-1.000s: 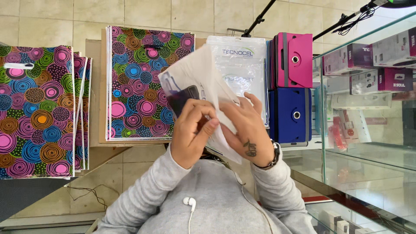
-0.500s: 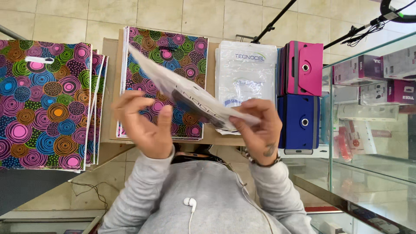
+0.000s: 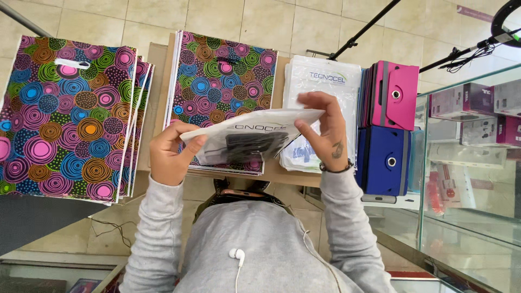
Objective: The person places tablet cases into plastic bags and then places the bagged cases into larger patterned gift bags on a table.
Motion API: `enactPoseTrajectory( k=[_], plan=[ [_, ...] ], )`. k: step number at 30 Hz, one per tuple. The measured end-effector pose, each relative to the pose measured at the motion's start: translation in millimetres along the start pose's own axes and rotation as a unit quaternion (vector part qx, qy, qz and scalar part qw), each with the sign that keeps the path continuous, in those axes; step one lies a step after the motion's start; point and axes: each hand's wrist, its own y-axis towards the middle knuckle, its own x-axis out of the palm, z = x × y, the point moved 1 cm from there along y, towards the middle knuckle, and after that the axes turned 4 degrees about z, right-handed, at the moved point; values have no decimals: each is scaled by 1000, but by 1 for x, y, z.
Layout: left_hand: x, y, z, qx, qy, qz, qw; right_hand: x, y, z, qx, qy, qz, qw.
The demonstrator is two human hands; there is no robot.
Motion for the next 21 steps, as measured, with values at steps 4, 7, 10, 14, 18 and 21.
enactPoseTrajectory(
  k=[4, 7, 10, 14, 18, 21],
  plan=[
    [1, 1, 10, -1, -10, -16, 1000, 40, 10, -83, -164, -180, 56, 968],
    [2, 5, 19, 7, 8, -53, 999, 79, 15, -104, -220, -248, -98, 938],
    [9, 11, 35, 53, 29, -69, 996, 111, 16, -89, -263, -271, -155, 913],
    [9, 3, 28, 27, 17, -54, 998, 125, 16, -63, -275, -319, -191, 887],
    [5, 0, 35, -26, -34, -45, 998, 123, 19, -74, -245, -310, -217, 892],
    [2, 0, 30, -23, -18, -26, 999, 126, 21, -80, -237, -310, -220, 894]
  ],
)
